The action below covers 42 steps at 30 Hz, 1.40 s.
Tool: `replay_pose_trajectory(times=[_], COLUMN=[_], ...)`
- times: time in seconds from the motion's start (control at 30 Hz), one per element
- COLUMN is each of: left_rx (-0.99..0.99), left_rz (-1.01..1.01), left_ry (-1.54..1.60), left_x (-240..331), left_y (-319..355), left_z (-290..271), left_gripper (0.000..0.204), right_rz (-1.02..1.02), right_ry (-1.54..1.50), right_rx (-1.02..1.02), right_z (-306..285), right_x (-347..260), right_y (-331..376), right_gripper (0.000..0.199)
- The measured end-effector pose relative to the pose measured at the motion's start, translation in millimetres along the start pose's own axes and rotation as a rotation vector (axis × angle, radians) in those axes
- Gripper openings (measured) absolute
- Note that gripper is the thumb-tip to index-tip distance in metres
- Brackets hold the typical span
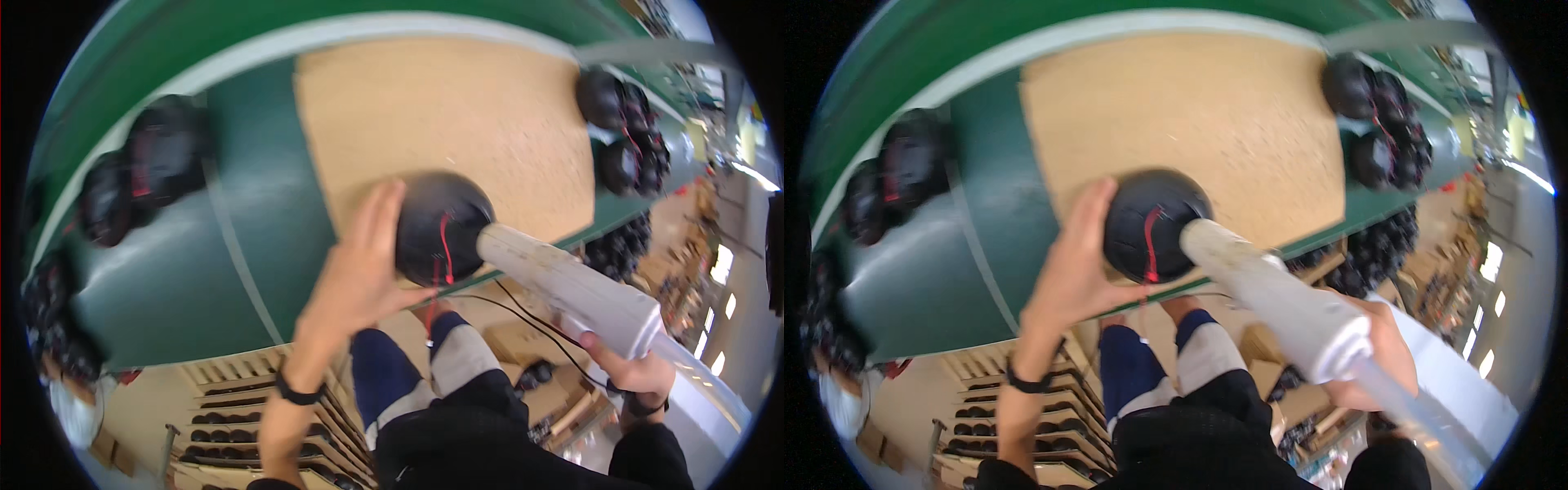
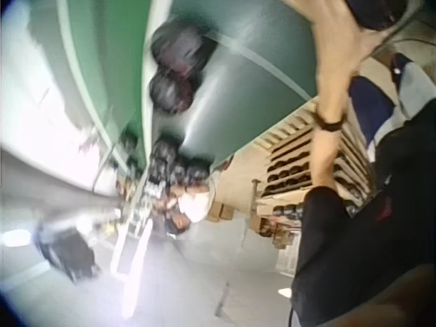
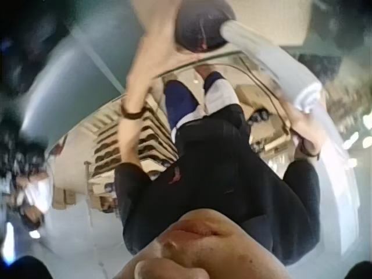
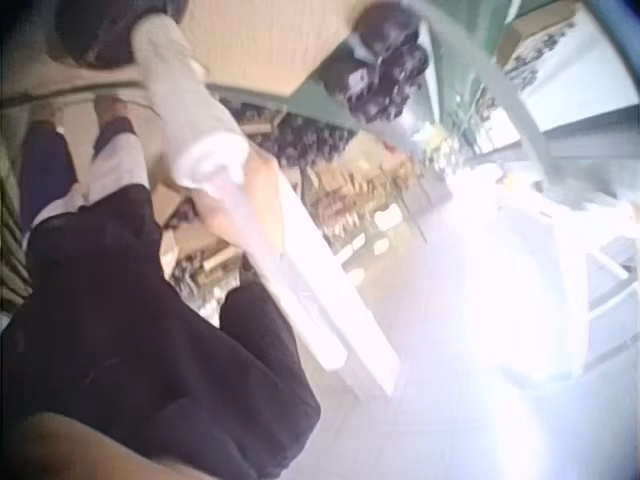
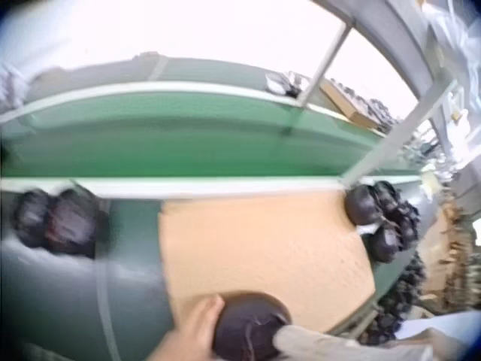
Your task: Applying hot glue to wires inside plastic housings and organizing assembled parts on an assembly line.
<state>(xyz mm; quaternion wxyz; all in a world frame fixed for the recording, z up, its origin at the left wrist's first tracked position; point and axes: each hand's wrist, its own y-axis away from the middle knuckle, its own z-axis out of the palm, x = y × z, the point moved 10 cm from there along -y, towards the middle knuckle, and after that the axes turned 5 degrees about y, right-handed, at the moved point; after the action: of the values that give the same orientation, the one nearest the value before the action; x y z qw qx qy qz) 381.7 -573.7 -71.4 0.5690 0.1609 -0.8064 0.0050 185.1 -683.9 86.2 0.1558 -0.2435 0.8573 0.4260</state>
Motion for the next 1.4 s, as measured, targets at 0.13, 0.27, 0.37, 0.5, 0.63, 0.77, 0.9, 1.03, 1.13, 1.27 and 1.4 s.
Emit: replay_pose_trajectory(times=[0.13,0.27,0.37,0.5,0.63,0.77,0.9,1.03,1.13,1.27,1.4], left_rx=[0.196,0.506,0.801,1.107,1.103,1.013,0.311,-0.448,-0.359,-0.161,0.088], left_rz=[-0.091,-0.335,-0.474,-0.558,-0.319,-0.303,-0.872,-0.522,-0.228,0.273,0.400], left_ry=[-0.026,-0.091,-0.127,-0.131,-0.208,0.035,0.219,-0.023,-0.403,-0.183,-0.530], left_x=[-0.1,-29.6,-62.8,-100.3,-119.0,-231.4,-238.6,-73.0,48.7,131.6,205.6], left_y=[58.4,165.0,248.7,288.1,265.4,308.9,272.3,136.6,-10.2,-196.1,-311.8], left_z=[-31.8,-88.4,-134.0,-196.8,-258.1,-260.8,-142.6,-20.5,35.8,124.8,193.1], left_gripper=[0.119,0.120,0.121,0.117,0.111,0.096,0.021,0.028,0.031,0.101,0.131], right_rz=[0.165,0.045,0.045,-0.044,-0.062,-0.120,-0.134,-0.017,0.071,0.102,-0.058], right_ry=[-0.299,-0.364,-0.407,-0.562,-0.688,-0.859,-1.002,-0.889,-1.056,-1.080,-1.065], right_rx=[0.146,0.216,0.271,0.332,0.388,0.351,0.448,0.545,0.653,0.665,0.648], right_z=[-9.1,-1.6,4.5,9.0,5.6,-1.2,-7.3,-8.5,-17.7,-30.1,-46.7], right_x=[1.0,19.7,33.7,52.9,49.3,84.4,150.0,233.4,279.0,329.8,354.0], right_y=[26.9,34.4,46.6,68.4,65.2,62.0,83.1,104.3,120.9,102.3,85.0], right_gripper=[0.034,0.038,0.039,0.046,0.020,0.036,0.040,0.044,0.038,0.025,0.028])
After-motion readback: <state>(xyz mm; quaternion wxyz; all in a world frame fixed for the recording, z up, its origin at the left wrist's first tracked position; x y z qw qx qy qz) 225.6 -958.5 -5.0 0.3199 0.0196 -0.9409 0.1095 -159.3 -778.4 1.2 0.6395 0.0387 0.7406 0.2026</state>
